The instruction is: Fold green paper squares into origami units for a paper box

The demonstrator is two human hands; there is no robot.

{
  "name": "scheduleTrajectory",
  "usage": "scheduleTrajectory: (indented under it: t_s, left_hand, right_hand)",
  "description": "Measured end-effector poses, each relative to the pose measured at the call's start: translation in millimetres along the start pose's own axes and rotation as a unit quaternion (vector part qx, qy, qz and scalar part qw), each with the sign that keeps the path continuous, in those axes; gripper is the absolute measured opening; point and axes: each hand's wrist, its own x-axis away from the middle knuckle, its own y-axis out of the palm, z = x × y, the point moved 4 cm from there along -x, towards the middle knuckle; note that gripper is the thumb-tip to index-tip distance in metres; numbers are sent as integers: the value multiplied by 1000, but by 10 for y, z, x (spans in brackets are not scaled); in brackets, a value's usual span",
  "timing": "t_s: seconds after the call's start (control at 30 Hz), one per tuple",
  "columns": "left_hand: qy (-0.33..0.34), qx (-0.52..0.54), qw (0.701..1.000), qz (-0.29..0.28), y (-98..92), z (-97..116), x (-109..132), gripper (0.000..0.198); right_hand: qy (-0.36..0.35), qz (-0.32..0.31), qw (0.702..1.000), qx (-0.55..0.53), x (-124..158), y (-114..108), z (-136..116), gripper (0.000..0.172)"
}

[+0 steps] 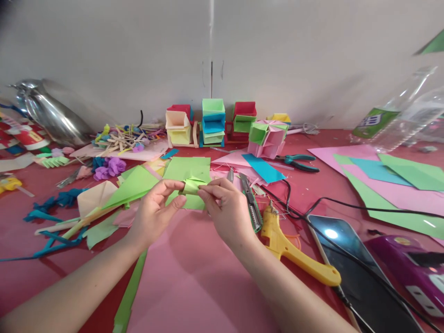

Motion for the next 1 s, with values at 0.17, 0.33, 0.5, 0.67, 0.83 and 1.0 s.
scheduleTrajectory:
  t_s: [0.17,0.33,0.5,0.67,0.83,1.0]
  left_hand:
    - [21,-96,995,-31,30,77,-6,15]
    - [11,-134,991,1,6,69,-19,10]
    - [16,-124,992,1,19,52,5,7]
    - [63,-140,988,4,31,89,20,10]
    - [72,-119,990,-1,19,78,6,13]
    - [111,-116,987,-3,-42,72,-39,22]
  right_hand:
    - [-14,-11,1000,-7,16,15,-9,12]
    - [12,-36,999,-36,42,42,-2,15]
    - [42,-47,997,-43,56,55,3,14]
    - [46,-43,997,-48,73,59,-6,15]
    - [47,-36,998,-36,17,21,20,13]
    - [143,-33,984,-98,-14,-13,124,20]
